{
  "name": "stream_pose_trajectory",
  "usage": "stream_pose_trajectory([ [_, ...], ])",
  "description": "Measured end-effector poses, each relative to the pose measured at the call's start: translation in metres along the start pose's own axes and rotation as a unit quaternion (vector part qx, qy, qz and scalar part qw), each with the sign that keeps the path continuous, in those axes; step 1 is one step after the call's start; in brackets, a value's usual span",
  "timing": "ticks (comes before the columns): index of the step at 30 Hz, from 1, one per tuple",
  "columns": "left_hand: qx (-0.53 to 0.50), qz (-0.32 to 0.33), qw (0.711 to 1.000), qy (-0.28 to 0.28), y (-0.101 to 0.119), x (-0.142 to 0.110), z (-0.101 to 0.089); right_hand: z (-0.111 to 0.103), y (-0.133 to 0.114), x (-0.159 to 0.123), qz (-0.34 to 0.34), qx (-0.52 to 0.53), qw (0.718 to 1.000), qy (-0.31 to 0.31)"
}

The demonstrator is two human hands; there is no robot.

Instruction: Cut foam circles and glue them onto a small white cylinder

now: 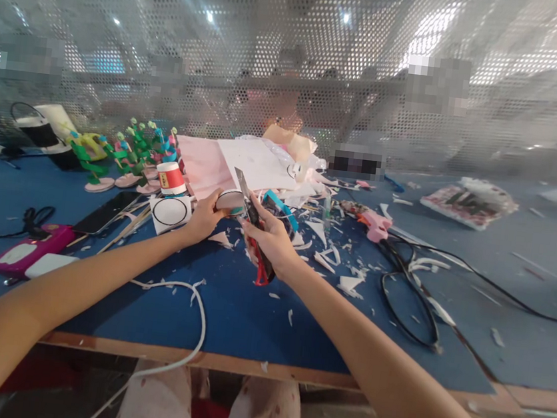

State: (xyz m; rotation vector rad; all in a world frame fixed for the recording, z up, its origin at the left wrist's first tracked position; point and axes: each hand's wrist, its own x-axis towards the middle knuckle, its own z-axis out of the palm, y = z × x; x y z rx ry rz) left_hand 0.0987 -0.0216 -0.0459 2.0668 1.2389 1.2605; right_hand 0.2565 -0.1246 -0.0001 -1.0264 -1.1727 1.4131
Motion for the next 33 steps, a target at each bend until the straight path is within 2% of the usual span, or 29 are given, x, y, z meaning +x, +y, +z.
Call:
stream_pose_trajectory([
  [7,-0.029,0.017,0.997,-0.063,0.016,-0.004,-0.004,-0.001,0.004,0.002,-0.009,-0.003,1.0,-0.007],
  [12,-0.034,-0.026,0.999,-0.011,0.014,-0.002,-0.003,0.001,0.001,0.002,-0.007,0.012,0.999,0.038],
  [15,-0.064,-0.034,0.997,0.006,0.012,-0.001,-0.002,0.0,0.001,0.002,0.002,0.016,0.999,0.035],
  [21,-0.105,-0.04,0.994,-0.01,0.007,0.0,0.0,-0.001,0.003,0.003,0.005,0.011,1.0,0.021],
  [28,-0.025,-0.029,0.999,-0.005,-0.003,0.003,0.001,-0.002,0.002,0.003,0.009,0.022,1.0,0.004],
  [33,-0.032,-0.006,0.999,-0.02,-0.002,0.003,0.001,-0.003,0.003,0.002,0.002,0.023,1.0,-0.015],
])
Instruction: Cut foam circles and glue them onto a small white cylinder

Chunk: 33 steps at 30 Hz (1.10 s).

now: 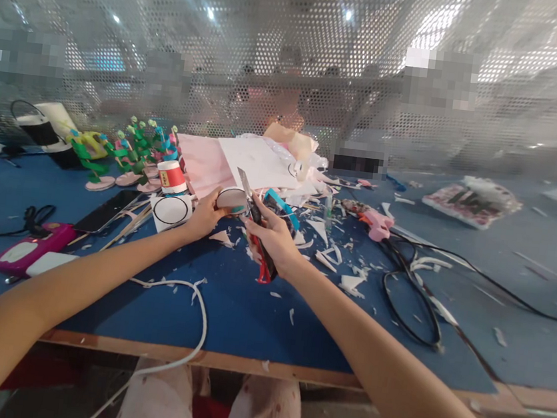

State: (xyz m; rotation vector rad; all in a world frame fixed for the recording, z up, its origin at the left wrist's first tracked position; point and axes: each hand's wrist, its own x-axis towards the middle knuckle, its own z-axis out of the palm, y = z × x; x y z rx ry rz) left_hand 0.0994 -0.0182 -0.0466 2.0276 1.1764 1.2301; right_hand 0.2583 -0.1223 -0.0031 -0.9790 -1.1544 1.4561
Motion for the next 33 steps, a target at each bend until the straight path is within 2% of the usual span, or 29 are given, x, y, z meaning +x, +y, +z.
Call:
stream_pose_trajectory([
  [5,-0.034,0.023,0.999,-0.035,0.012,-0.004,-0.001,0.003,-0.002,-0.002,0.006,-0.013,1.0,0.0],
  [10,-0.008,-0.02,1.0,0.007,0.015,-0.005,-0.002,0.002,0.0,0.001,-0.008,-0.023,0.999,0.038],
  [14,-0.092,-0.058,0.993,0.038,0.013,-0.003,-0.001,0.003,-0.002,0.001,-0.008,-0.025,0.999,0.041],
  [16,-0.125,-0.051,0.99,0.045,0.014,-0.002,-0.001,0.003,-0.003,0.0,-0.008,-0.019,0.999,0.038],
  [21,-0.115,-0.023,0.991,0.071,0.015,-0.003,-0.003,0.004,-0.002,-0.001,-0.003,-0.013,0.999,0.035],
  [28,-0.202,-0.067,0.976,0.056,0.006,-0.001,0.0,0.005,-0.002,-0.002,0.009,-0.009,1.0,0.028],
  [33,-0.21,-0.047,0.974,0.064,0.0,0.001,0.002,0.003,0.0,0.0,0.008,-0.003,1.0,0.014],
])
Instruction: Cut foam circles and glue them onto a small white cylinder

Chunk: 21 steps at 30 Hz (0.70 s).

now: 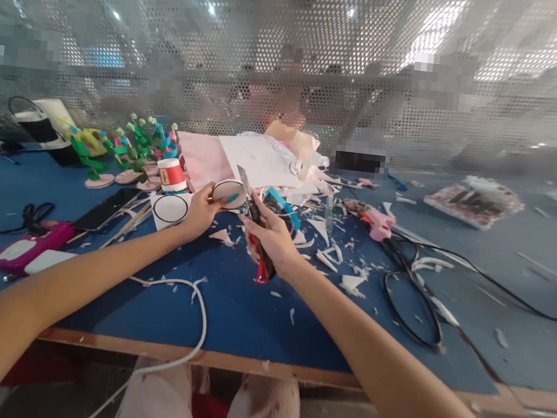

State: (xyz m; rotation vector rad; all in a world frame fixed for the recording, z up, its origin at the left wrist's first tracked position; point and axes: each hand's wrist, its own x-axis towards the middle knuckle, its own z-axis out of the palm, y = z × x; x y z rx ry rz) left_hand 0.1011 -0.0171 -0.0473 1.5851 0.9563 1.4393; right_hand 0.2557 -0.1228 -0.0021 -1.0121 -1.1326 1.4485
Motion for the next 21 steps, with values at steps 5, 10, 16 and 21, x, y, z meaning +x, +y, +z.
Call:
stream_pose_trajectory([
  [5,0.015,0.018,1.0,-0.004,0.0,0.0,-0.001,-0.002,0.001,0.001,-0.007,0.0,1.0,-0.01],
  [10,0.019,0.021,0.999,-0.022,0.007,-0.002,0.001,-0.002,0.0,-0.001,-0.007,-0.002,1.0,-0.01],
  [16,0.034,0.045,0.998,-0.029,0.007,-0.004,0.001,-0.002,0.0,0.0,-0.008,-0.003,1.0,-0.008],
  [21,0.06,0.051,0.995,-0.066,0.005,-0.004,0.002,0.0,-0.001,-0.002,-0.006,-0.009,1.0,-0.015],
])
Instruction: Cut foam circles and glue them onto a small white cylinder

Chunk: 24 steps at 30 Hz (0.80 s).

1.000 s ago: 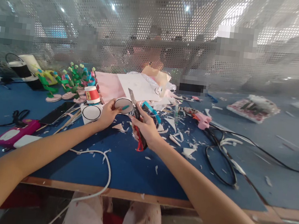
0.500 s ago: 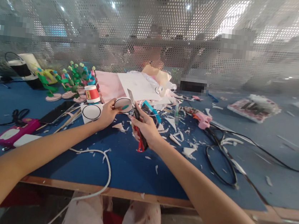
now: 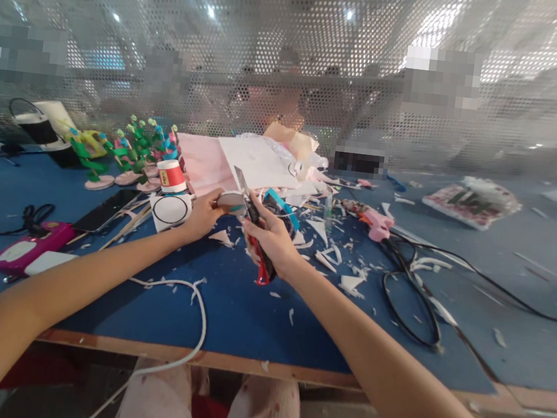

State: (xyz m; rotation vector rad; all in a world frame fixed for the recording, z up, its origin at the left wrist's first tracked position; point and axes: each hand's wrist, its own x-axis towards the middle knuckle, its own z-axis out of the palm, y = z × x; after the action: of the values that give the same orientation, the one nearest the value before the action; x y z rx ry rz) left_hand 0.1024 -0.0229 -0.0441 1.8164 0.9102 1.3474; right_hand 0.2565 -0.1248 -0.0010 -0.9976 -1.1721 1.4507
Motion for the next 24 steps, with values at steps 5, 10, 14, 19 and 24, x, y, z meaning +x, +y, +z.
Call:
stream_pose_trajectory([
  [5,0.07,-0.017,0.997,-0.004,0.006,-0.0018,0.0001,0.0024,-0.0013,-0.0005,-0.004,-0.003,1.0,0.016],
  [10,0.042,-0.036,0.998,0.028,0.0045,-0.0008,-0.0011,-0.0009,0.0025,0.005,-0.007,0.019,0.999,0.031],
  [14,0.007,-0.033,0.999,0.02,0.0005,0.0008,-0.0013,-0.0021,0.0035,0.0064,-0.008,0.035,0.999,0.035],
  [19,-0.006,-0.031,0.997,0.069,-0.0005,0.0011,-0.0021,0.0003,0.0,0.0045,0.011,0.04,0.998,0.045],
  [24,-0.099,-0.064,0.991,0.066,-0.0007,0.0006,-0.0009,0.0005,-0.0011,0.0037,0.023,0.033,0.999,0.034],
])
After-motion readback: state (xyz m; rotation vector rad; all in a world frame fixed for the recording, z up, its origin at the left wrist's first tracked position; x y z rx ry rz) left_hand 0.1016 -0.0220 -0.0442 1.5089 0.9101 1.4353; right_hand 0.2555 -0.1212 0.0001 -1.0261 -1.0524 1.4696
